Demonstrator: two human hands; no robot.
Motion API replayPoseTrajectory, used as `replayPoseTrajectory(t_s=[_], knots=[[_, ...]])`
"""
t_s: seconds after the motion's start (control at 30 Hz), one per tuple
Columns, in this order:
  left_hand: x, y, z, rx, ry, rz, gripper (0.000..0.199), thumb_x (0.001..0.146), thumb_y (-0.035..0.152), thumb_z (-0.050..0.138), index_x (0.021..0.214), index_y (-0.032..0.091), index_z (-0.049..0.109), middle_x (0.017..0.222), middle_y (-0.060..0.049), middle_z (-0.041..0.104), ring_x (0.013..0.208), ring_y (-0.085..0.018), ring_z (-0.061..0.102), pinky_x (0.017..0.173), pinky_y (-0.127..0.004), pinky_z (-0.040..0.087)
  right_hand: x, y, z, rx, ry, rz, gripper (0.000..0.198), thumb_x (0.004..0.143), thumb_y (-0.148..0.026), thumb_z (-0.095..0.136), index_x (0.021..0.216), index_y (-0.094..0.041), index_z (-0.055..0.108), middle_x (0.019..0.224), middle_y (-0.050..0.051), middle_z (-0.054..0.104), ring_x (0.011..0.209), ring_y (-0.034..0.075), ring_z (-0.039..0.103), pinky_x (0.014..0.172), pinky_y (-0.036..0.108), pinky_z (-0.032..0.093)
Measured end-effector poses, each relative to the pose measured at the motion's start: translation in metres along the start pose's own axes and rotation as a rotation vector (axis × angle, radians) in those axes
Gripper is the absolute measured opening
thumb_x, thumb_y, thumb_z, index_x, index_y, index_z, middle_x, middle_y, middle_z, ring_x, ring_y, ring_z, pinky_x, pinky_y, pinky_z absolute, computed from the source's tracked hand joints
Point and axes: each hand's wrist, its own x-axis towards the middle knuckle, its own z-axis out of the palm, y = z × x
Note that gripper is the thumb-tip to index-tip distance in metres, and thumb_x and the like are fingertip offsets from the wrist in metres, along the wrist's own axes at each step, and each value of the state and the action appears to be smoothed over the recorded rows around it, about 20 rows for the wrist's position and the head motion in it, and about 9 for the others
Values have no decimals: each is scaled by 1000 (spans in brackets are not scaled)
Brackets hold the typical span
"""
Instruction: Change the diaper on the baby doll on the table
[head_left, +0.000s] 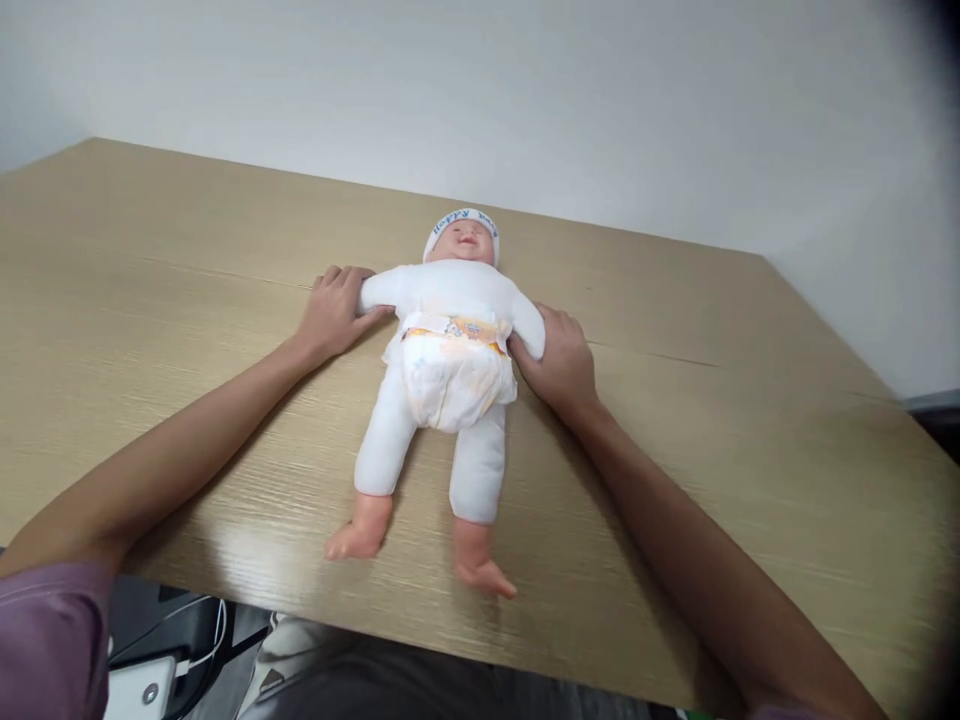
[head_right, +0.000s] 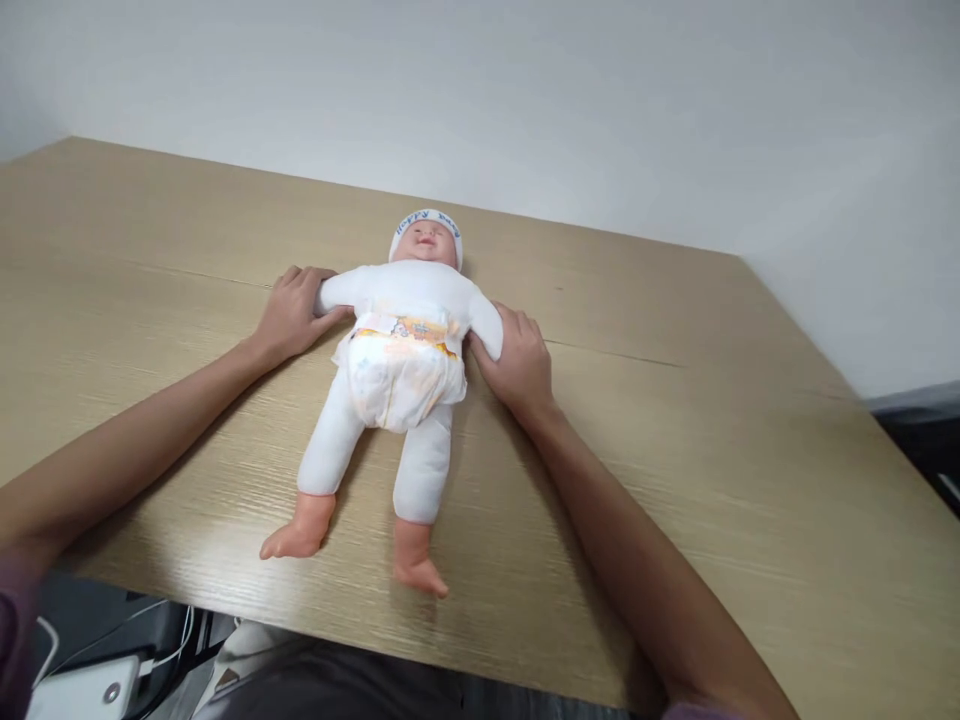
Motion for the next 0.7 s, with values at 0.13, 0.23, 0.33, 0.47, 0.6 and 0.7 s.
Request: replayPoseTrajectory(t_s=[0.13,0.23,0.33,0.47,0.6,0.7], knots=[[2,18,-6,76,-11,-91,58,96,70,73,125,19,70,122,-21,78,118,-43,63,116,-59,46,3,-14,-1,23,-22,51,59,111,-54,54,156,-17,66,147,22,78,128,43,72,113,58,57],[10,49,-14,170,-112,-242,55,97,67,69,122,18,68,111,-18,80,105,-38,68,104,-50,52,9,-34,-3,8,-98,199,53,110,-47,53,149,-15,69,139,24,81,121,43,76,104,53,59],[15,88,-29,144,-125,-339,52,96,66,71,118,20,64,106,-14,80,94,-33,70,88,-41,52,14,-50,-12,12,-175,369,46,109,-47,60,140,-15,72,128,24,84,112,42,77,94,47,58],[-5,139,-64,57,-36,-335,47,92,61,79,113,24,58,104,-7,78,93,-28,70,83,-35,50,5,-60,-46,160,-196,411,42,107,-47,70,136,-17,74,125,19,85,108,35,75,93,42,55],[-78,190,-105,8,55,-324,48,94,60,80,114,25,54,104,-6,75,94,-28,71,82,-36,51,-33,-73,-101,321,-134,294,50,102,-51,76,143,-22,74,123,11,86,105,31,75,91,39,57],[-172,226,-127,-23,56,-268,54,94,62,79,120,24,53,107,-8,75,98,-32,74,81,-37,54,-80,-94,-147,385,-109,174,55,96,-46,77,146,-24,75,120,6,86,102,31,78,87,38,58]])
